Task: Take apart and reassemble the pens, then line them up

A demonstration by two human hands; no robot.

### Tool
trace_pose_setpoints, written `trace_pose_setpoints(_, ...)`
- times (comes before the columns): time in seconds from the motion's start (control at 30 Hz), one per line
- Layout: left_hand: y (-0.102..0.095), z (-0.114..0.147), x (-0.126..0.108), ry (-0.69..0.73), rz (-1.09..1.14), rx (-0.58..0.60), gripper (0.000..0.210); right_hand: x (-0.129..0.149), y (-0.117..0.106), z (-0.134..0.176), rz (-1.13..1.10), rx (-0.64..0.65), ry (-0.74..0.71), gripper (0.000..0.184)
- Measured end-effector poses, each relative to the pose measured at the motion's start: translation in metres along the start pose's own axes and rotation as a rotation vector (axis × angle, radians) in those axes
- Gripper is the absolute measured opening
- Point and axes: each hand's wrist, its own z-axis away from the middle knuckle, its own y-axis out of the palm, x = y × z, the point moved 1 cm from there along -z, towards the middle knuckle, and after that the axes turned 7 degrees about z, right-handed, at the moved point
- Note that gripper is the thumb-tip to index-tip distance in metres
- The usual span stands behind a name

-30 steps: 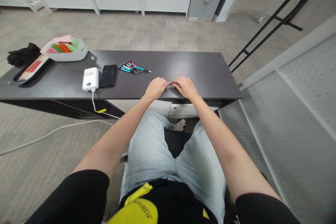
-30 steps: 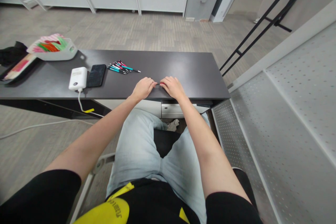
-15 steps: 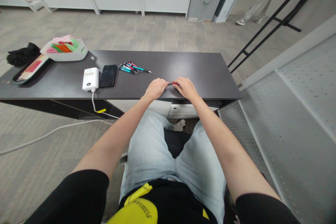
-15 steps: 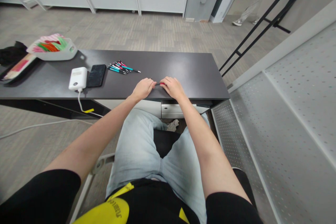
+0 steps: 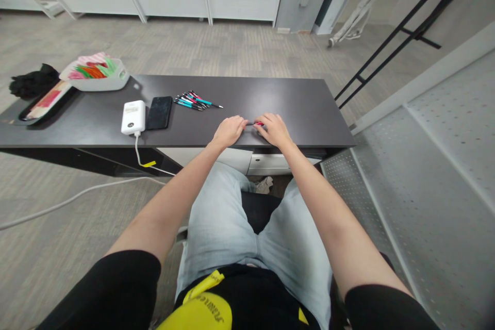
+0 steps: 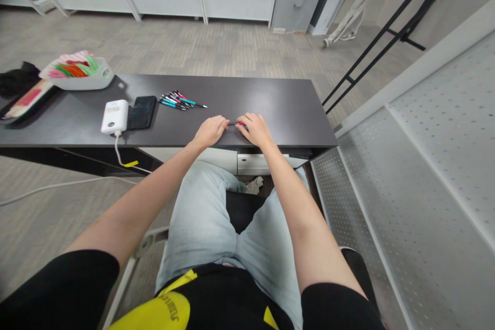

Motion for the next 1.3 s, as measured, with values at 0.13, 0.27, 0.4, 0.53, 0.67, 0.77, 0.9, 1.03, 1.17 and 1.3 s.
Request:
trace_pose_setpoints(0.13, -0.001, 0.001, 0.002, -0.055, 0.006, -0.035, 0.039, -0.002, -0.001, 0.000, -0.002, -0.019, 0.044, 0.048)
trace_pose_setpoints(0.27, -0.001, 0.002, 0.002, -0.029, 0.046, -0.033, 0.036, -0.002, -0.003, 0.001, -0.018, -0.027, 0.045, 0.052)
trace_pose_setpoints(0.4, -0.002, 0.002, -0.001, 0.002, 0.076, -0.019, 0.030, -0.002, -0.002, 0.000, -0.019, -0.010, 0.021, 0.051)
trace_pose_setpoints(0.53, -0.002, 0.003, -0.005, 0.013, 0.107, -0.015, 0.023, -0.001, -0.003, 0.000, -0.008, 0.002, 0.016, 0.056)
trace_pose_setpoints(0.67, -0.004, 0.005, -0.006, -0.002, 0.136, -0.031, 0.018, -0.001, -0.003, 0.001, -0.007, -0.001, 0.029, 0.052)
trace_pose_setpoints(0.77, -0.005, 0.005, -0.007, -0.024, 0.152, -0.055, 0.019, -0.002, -0.004, 0.001, -0.011, -0.017, 0.048, 0.048)
trace_pose_setpoints(0.9, -0.006, 0.005, -0.007, -0.063, 0.168, -0.097, 0.018, -0.002, -0.005, 0.001, -0.007, -0.037, 0.084, 0.042)
trace_pose_setpoints(1.03, -0.016, 0.012, 0.001, -0.122, 0.171, -0.151, 0.020, -0.002, -0.006, 0.001, -0.010, -0.044, 0.111, 0.042)
trace_pose_setpoints(1.17, -0.031, 0.027, 0.021, -0.215, 0.134, -0.195, 0.014, -0.005, -0.003, 0.000, -0.021, -0.056, 0.122, 0.047)
trace_pose_setpoints(1.3, -0.037, 0.035, 0.036, -0.320, 0.095, -0.238, 0.012, -0.007, -0.001, -0.001, -0.040, -0.079, 0.119, 0.047)
